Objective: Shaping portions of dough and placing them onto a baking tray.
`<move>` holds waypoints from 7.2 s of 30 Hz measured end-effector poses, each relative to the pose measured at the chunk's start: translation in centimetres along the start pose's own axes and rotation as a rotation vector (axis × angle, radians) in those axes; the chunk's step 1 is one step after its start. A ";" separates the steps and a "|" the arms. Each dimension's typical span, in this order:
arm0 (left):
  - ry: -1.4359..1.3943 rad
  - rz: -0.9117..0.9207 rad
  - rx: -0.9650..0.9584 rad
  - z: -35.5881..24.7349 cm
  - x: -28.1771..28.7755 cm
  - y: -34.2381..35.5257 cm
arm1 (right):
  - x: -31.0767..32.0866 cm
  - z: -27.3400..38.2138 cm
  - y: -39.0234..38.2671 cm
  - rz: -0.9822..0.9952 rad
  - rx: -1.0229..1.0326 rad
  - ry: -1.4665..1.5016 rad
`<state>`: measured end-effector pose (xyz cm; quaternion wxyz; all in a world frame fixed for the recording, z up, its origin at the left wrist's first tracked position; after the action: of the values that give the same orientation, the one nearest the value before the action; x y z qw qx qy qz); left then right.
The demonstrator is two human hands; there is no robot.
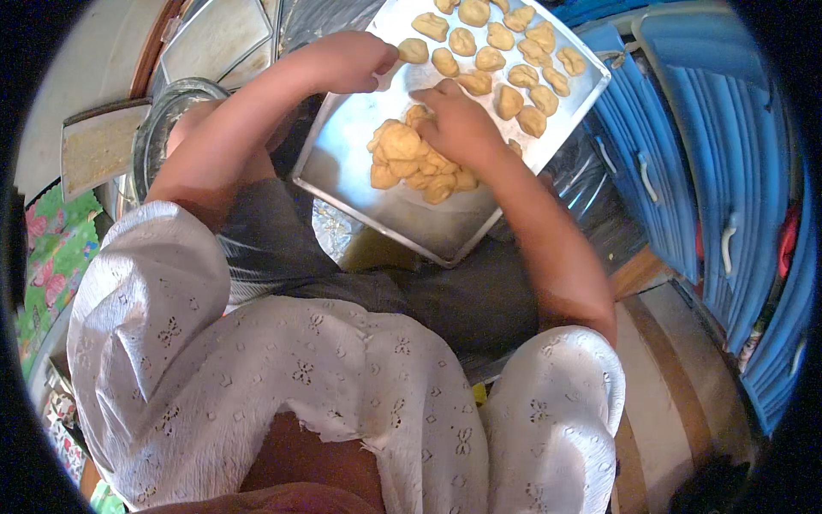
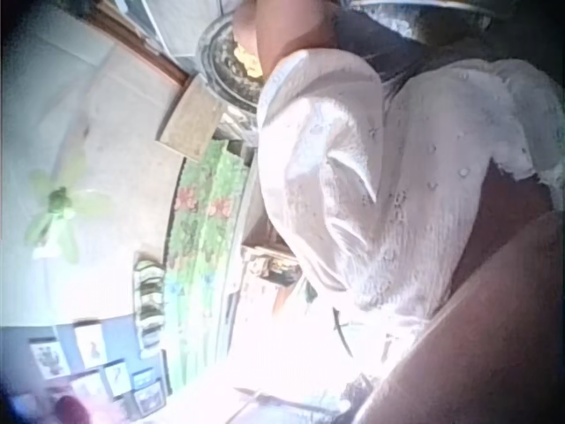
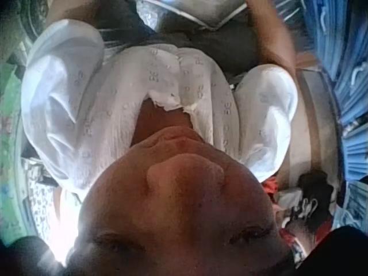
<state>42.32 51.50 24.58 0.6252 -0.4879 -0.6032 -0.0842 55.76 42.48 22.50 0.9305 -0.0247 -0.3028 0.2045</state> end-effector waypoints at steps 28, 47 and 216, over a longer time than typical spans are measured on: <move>-0.063 -0.011 0.062 1.8 -1.6 1.1 | 3.4 -1.2 1.9 -0.341 -0.136 0.212; -0.220 -0.195 -0.105 2.5 -2.9 2.5 | 1.4 1.3 3.1 -0.245 0.010 -0.061; 0.111 -0.660 -0.127 -4.7 -5.4 -1.8 | 1.2 -2.3 -7.8 -0.547 -0.303 0.366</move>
<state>42.82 44.58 21.92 0.5646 -0.2992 -0.6870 -0.3460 60.87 35.99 22.60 0.9754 -0.1168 -0.1533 -0.1071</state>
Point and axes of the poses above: each hand's wrist, its own y-axis towards the middle knuckle, its own x-axis out of the back of the hand, z = x × y, the point moved 5 cm from there along y, towards the middle knuckle, and after that the axes turned 10 degrees about y, right-handed, at the moved point
